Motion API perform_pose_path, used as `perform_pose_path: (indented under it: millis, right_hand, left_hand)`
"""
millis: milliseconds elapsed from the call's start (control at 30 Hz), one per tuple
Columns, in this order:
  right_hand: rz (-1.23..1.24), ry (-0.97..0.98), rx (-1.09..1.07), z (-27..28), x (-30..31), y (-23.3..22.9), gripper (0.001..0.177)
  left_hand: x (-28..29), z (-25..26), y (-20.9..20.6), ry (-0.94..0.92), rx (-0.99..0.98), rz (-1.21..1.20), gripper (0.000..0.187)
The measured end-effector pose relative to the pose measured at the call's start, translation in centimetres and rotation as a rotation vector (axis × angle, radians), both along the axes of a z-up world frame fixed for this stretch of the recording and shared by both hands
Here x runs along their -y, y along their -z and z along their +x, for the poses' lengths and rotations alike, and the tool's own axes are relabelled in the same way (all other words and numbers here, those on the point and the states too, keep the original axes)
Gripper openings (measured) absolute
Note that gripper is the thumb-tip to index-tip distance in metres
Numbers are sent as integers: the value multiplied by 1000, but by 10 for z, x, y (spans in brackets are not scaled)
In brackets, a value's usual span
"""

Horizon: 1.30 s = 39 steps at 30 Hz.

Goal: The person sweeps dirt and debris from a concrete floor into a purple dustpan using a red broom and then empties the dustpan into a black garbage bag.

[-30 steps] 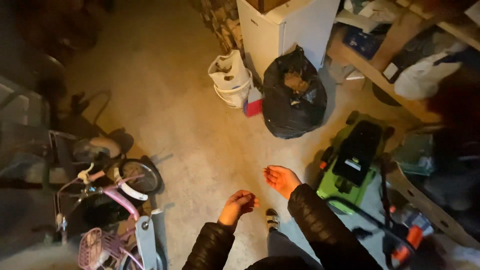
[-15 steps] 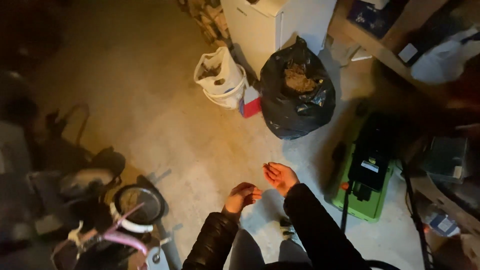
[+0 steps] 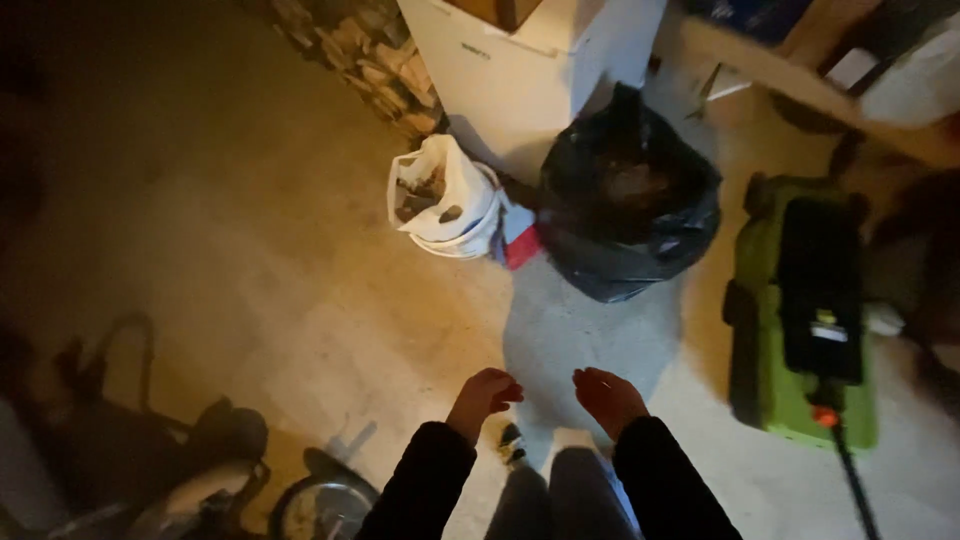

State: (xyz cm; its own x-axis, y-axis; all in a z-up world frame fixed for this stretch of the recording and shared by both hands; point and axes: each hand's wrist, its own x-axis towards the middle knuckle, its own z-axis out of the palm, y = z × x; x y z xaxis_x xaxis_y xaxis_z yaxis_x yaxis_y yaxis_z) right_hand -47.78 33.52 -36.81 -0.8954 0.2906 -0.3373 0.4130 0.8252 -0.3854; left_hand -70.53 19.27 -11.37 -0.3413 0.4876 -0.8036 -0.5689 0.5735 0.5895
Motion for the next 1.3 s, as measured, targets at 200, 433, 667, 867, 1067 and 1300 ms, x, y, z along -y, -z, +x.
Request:
perform_pose_path:
  millis: [200,433,667,867,1067,1300]
  right_hand:
    - [-740,818,2,-61,4,-22,47]
    - [-1709,1761,-497,-192,-79,116,45]
    - [-1403,1518,-529,-314,-184,217,55]
    - [-663,1030,-418,-414,-277,219,80]
    - [-757,1000,-366,-479,-330,306,99]
    - [-680,916,-291,-468,-323,371,43]
  left_hand:
    - [-15,-105,131,45,42,-41,18]
    - [-58,-196,231,104,170,-63,28]
    - [-128,-249,280,-34,102,-9,32]
    - [-176,-274,302,-74,100,2,32]
    - [-194,-284,357,-121,134,-19,30]
    - [-215,-296,416,-26,34,-68,28]
